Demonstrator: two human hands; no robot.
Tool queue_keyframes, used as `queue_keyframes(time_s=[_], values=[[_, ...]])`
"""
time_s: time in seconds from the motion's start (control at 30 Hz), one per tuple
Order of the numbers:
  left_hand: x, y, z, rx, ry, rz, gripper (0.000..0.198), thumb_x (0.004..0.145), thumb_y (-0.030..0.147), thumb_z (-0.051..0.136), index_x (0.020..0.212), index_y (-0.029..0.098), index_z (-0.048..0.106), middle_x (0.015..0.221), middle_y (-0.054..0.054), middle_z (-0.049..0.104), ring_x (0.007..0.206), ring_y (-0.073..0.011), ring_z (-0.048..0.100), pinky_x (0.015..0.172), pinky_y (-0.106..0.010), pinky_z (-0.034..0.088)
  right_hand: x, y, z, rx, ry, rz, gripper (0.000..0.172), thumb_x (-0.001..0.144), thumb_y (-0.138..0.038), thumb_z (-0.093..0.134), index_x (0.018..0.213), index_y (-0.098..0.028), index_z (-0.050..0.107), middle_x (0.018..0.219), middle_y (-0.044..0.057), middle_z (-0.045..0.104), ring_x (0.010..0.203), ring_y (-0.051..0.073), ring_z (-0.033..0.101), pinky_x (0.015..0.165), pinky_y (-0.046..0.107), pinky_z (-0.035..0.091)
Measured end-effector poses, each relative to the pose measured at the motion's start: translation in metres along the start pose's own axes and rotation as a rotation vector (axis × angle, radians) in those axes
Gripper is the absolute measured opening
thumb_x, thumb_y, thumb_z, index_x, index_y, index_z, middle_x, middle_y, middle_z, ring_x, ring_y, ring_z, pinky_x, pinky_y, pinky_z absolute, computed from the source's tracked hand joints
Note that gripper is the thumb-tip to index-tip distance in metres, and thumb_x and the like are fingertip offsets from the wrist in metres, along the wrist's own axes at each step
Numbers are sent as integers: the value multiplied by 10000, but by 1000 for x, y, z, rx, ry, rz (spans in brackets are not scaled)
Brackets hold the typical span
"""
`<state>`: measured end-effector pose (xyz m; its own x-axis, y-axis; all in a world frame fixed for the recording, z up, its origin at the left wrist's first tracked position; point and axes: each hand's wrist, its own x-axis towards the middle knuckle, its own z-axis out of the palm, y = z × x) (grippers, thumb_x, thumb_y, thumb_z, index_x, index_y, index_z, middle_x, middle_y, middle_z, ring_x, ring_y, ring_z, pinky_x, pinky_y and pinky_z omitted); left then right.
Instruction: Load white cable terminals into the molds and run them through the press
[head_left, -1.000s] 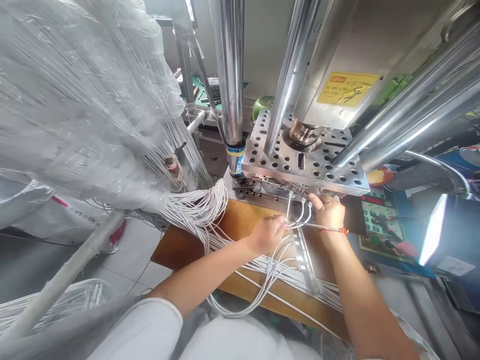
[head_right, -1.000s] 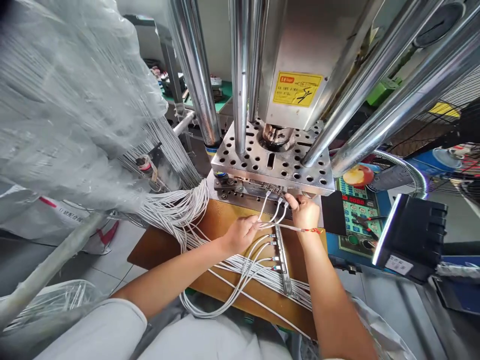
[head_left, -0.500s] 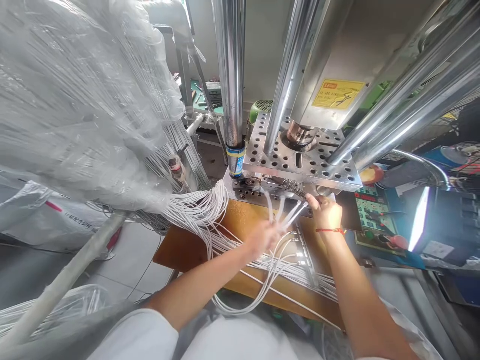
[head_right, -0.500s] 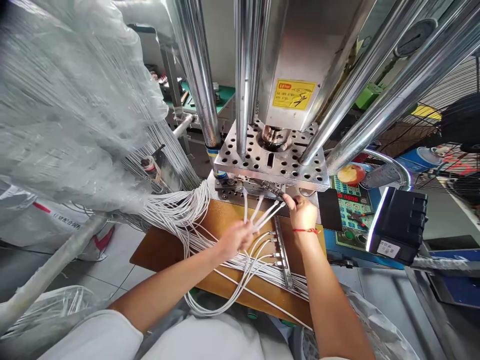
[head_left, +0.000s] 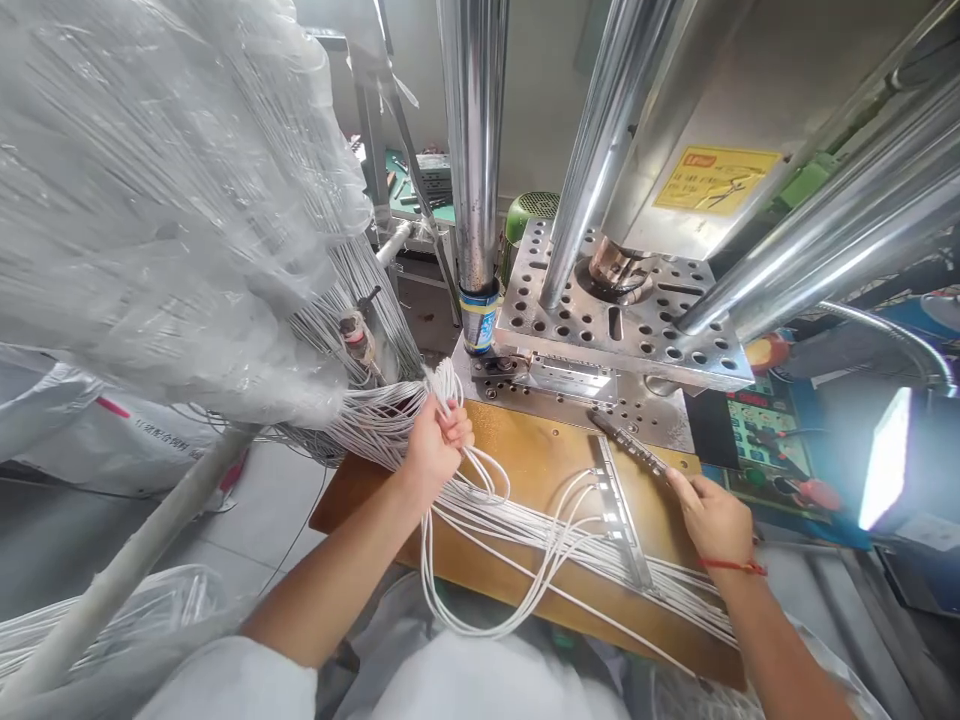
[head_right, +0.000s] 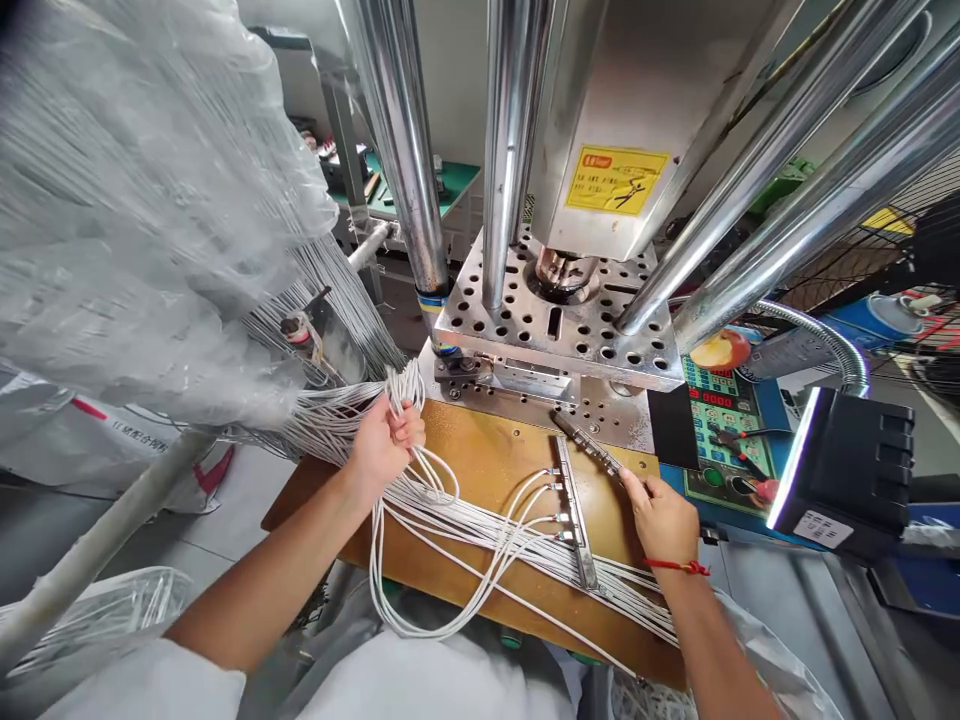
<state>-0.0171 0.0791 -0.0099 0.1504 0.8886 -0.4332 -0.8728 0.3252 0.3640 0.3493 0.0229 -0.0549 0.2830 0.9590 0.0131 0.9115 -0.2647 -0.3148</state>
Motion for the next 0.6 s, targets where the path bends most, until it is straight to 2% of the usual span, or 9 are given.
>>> queue_keyframes(time_s=[0.07, 0.13, 0.17, 0.23, 0.3, 0.37, 0.5, 0.53, 0.6], values=[[22, 28, 13, 54, 20, 79, 297, 817, 389, 338, 682, 144, 438, 464, 60, 286, 347, -48, 296, 364, -165, 258, -8, -6, -3, -28, 37, -147, 502, 760, -567, 317, 700, -164, 609, 696, 74, 584, 688, 187, 524, 602, 275, 369], [45, 52, 24, 119, 130, 262, 303, 805, 415, 344, 770, 141, 467, 561, 13, 419, 462, -70, 442, 467, -183, 370, -22, -16, -9, -71, 25, -227, 481, 738, -580, 353, 774, -169, 601, 726, 82, 578, 736, 209, 530, 630, 304, 389], [54, 59, 26, 184, 218, 334, 313, 796, 427, 351, 827, 140, 471, 649, -20, 477, 559, -89, 504, 540, -201, 407, -31, -21, -12, -84, -40, -223, 461, 717, -590, 383, 779, -183, 590, 704, 73, 573, 703, 208, 534, 605, 311, 397], [65, 61, 24, 347, 369, 405, 280, 783, 386, 399, 924, 154, 465, 809, -57, 518, 728, -107, 542, 680, -226, 418, -54, -29, -15, -54, -315, -170, 382, 678, -594, 445, 669, -225, 542, 607, 35, 556, 551, 182, 518, 499, 305, 391], [62, 44, 16, 485, 387, 442, 236, 769, 308, 445, 963, 175, 466, 871, -50, 528, 792, -107, 545, 753, -235, 402, -73, -30, -15, 27, -497, -152, 337, 681, -559, 467, 564, -243, 461, 540, 11, 530, 477, 171, 488, 457, 309, 381], [47, 16, 7, 695, 197, 437, 213, 770, 276, 449, 957, 182, 486, 845, -37, 552, 764, -112, 559, 754, -253, 410, -82, -26, -12, 133, -479, -119, 304, 719, -512, 444, 565, -250, 436, 549, 11, 529, 502, 179, 494, 481, 320, 390], [7, -30, -7, 1477, -470, 245, 274, 807, 354, 392, 927, 164, 549, 815, -57, 582, 764, -147, 551, 728, -288, 419, -56, -17, -11, 430, -253, -3, 269, 772, -459, 393, 660, -230, 481, 625, 18, 513, 597, 167, 484, 531, 292, 378], [0, -34, -10, 1662, -566, 246, 282, 812, 359, 385, 917, 164, 559, 826, -59, 581, 794, -154, 540, 744, -291, 409, -43, -17, -12, 546, -220, 24, 268, 765, -448, 419, 655, -213, 483, 616, 13, 492, 588, 150, 463, 522, 273, 360], [-8, -37, -17, 1961, -636, 303, 285, 822, 357, 370, 896, 165, 568, 839, -59, 573, 828, -160, 519, 768, -293, 390, -10, -23, -13, 813, -209, 70, 272, 730, -429, 493, 619, -182, 478, 576, -3, 445, 537, 109, 404, 486, 241, 314]])
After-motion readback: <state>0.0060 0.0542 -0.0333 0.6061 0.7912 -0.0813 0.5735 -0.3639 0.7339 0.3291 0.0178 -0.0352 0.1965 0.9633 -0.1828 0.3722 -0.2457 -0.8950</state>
